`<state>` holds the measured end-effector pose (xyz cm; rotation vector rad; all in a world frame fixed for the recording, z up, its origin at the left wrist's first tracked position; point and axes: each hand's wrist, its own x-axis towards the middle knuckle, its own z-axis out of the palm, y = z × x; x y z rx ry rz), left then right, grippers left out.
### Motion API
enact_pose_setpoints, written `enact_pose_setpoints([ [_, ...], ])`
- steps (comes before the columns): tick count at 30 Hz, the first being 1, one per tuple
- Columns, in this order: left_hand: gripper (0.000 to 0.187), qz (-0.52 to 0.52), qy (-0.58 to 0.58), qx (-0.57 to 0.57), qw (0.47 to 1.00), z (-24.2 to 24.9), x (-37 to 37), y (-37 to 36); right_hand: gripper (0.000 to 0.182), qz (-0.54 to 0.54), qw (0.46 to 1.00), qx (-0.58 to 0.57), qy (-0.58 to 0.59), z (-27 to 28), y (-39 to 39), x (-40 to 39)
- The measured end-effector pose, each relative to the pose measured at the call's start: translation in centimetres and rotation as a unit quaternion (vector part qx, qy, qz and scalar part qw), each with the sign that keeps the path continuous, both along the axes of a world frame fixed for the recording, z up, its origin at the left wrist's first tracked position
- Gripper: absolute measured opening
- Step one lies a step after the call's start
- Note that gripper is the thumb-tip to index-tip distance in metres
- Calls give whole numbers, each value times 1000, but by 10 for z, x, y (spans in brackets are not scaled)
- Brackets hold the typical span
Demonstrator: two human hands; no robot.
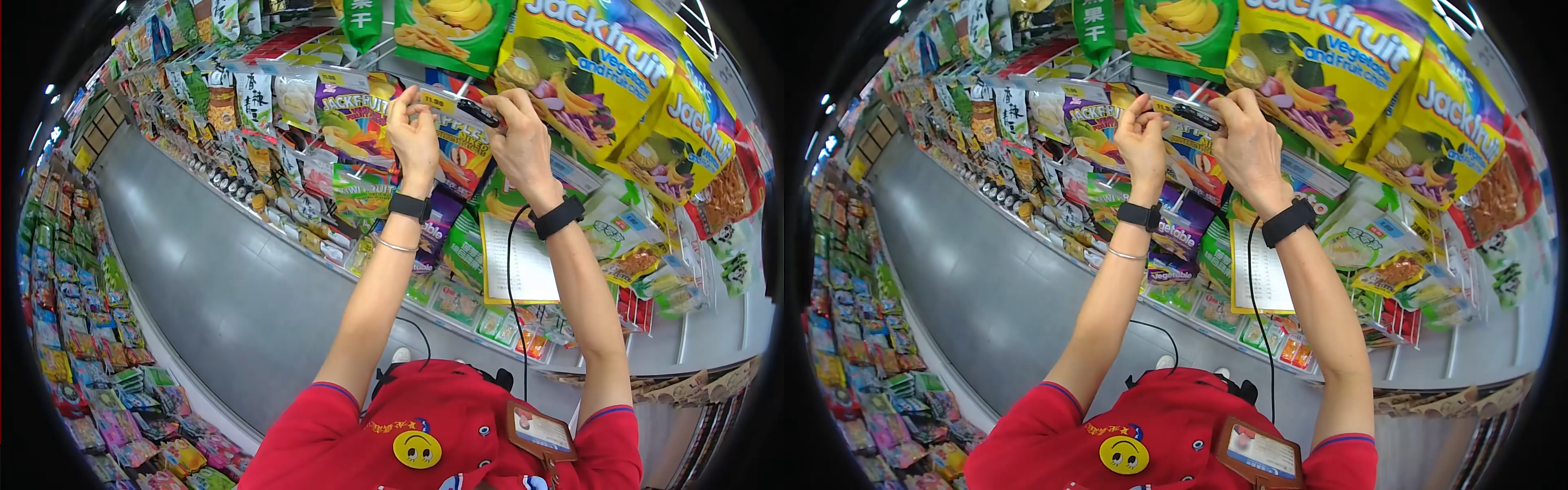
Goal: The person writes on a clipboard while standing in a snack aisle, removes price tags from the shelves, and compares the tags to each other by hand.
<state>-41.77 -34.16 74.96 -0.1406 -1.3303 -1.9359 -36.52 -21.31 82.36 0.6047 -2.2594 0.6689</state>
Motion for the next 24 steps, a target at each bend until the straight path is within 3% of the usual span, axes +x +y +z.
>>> enact_pose_setpoints([
  [2, 27, -18, 37, -16, 999, -1, 0, -3, 28, -51, 998, 32, 21, -4, -3, -4],
  [11, 14, -82, 62, 52, 993, -12, 2, -8, 43, -57, 993, 76, 72, -27, -4, 7],
  [13, 7, -77, 37, 54, 995, -7, 0, -8, 43, -62, 993, 67, 72, -30, -5, 7],
  [24, 9, -126, 27, 113, 985, -5, -8, -9, 42, -73, 993, 24, 89, -42, -12, 9],
])
